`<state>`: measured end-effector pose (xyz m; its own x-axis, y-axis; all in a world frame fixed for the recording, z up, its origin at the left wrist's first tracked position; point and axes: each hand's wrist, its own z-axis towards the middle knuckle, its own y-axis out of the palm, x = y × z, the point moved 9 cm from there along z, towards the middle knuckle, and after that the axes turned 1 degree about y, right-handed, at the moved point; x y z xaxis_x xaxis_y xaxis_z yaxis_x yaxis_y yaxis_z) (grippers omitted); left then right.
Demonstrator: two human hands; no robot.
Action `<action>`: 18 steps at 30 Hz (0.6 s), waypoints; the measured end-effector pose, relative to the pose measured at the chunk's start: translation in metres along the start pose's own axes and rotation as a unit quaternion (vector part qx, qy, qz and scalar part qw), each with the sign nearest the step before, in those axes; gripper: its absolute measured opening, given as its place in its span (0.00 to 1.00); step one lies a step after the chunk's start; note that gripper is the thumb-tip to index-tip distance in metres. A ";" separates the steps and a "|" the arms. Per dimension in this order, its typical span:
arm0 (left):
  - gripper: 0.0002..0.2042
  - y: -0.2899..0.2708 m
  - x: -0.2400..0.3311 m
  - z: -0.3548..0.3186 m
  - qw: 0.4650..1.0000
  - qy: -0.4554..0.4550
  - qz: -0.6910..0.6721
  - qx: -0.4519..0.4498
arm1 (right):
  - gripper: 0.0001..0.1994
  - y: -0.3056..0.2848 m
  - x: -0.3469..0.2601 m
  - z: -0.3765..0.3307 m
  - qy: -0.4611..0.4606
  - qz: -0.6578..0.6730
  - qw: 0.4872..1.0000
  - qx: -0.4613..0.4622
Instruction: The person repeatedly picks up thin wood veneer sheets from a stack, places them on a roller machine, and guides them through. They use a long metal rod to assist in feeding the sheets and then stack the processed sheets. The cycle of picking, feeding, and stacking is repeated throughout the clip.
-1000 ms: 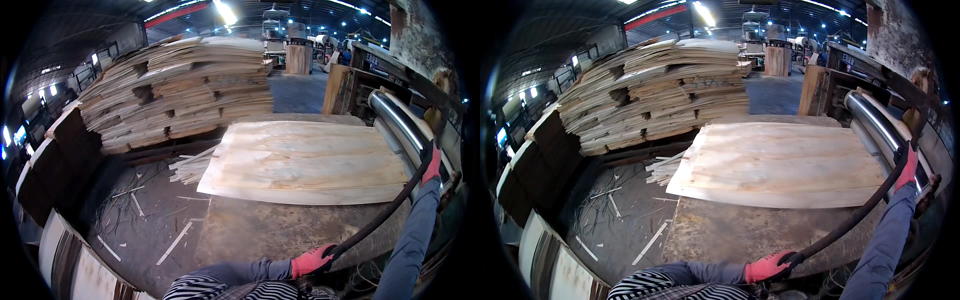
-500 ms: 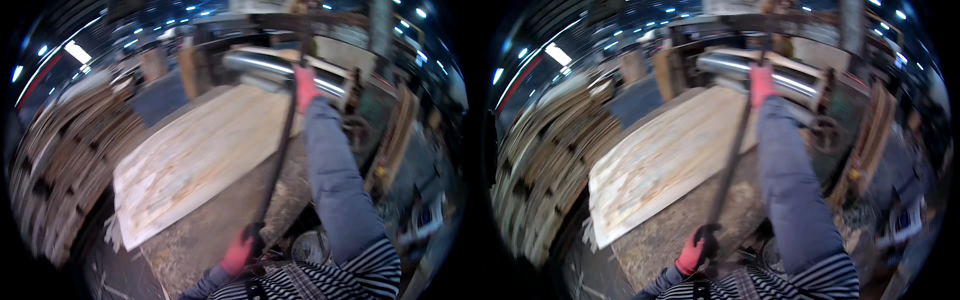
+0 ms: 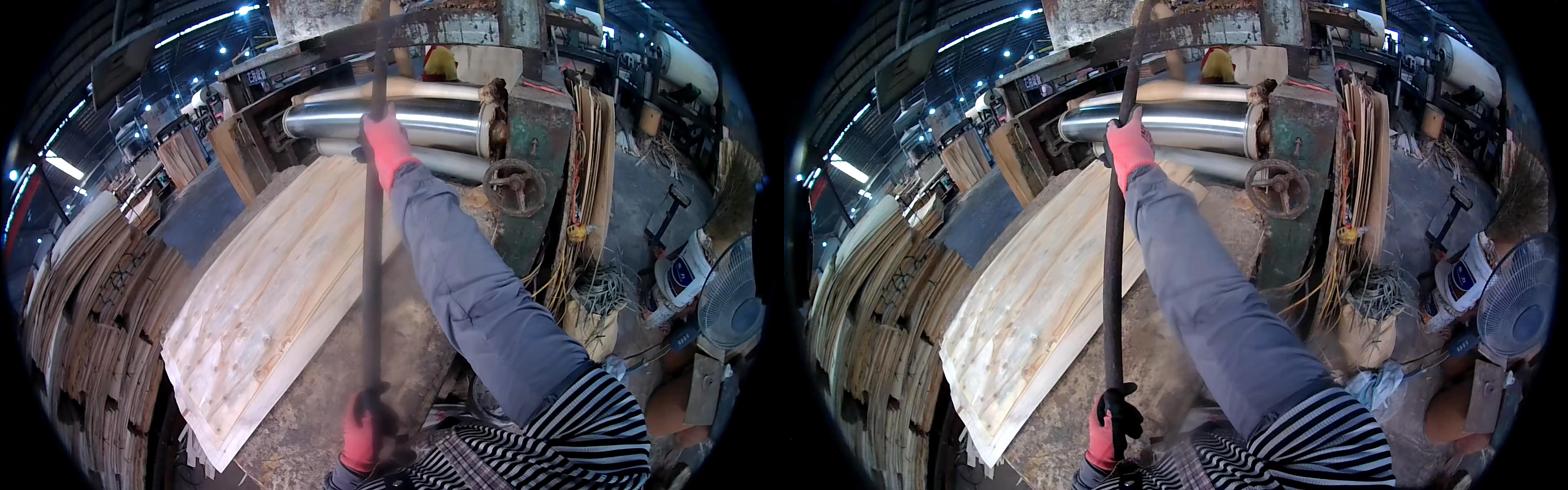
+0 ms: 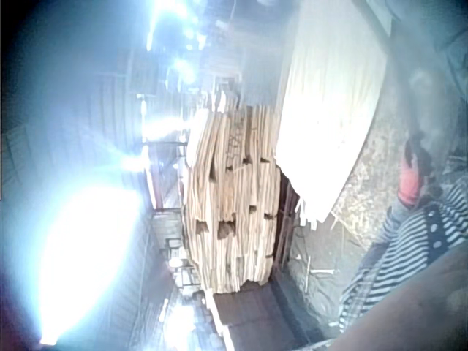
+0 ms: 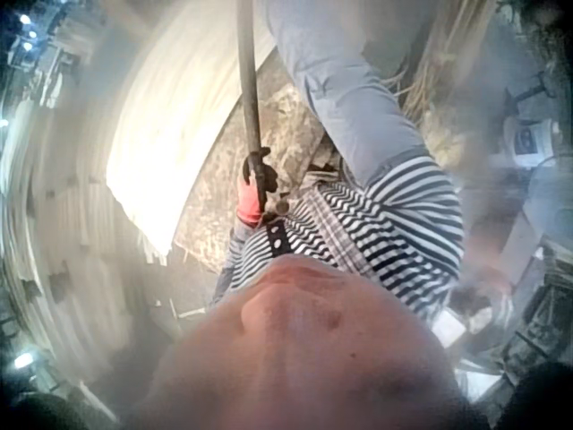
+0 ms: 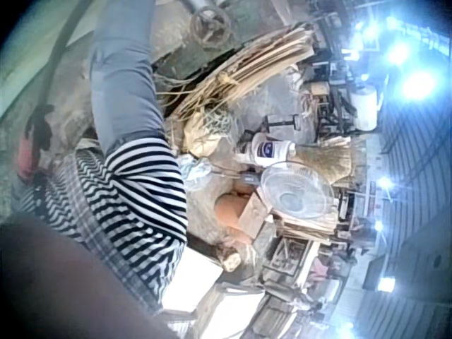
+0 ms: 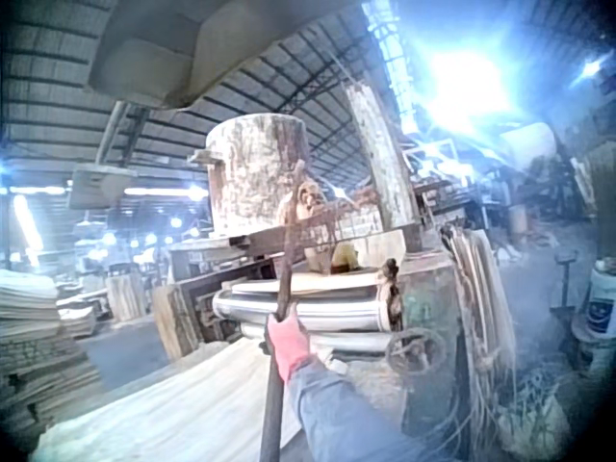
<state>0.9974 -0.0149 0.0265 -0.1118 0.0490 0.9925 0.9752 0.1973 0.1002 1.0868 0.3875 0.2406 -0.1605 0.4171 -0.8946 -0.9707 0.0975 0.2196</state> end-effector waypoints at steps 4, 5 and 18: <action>0.28 -0.004 -0.006 0.001 1.000 -0.012 0.006 0.002 | 0.20 0.002 0.003 -0.006 0.003 0.013 1.000 -0.011; 0.28 -0.005 -0.008 0.001 1.000 -0.014 0.004 0.002 | 0.20 0.003 0.004 -0.007 0.003 0.014 1.000 -0.011; 0.27 -0.015 -0.024 -0.004 1.000 -0.018 0.009 0.006 | 0.34 0.002 0.000 -0.035 0.041 -0.041 0.998 -0.028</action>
<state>0.9864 -0.0225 0.0018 -0.1016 0.0868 0.9910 0.9746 0.2085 0.0817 1.0782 0.3565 0.2277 -0.0929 0.3341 -0.9380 -0.9891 0.0771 0.1254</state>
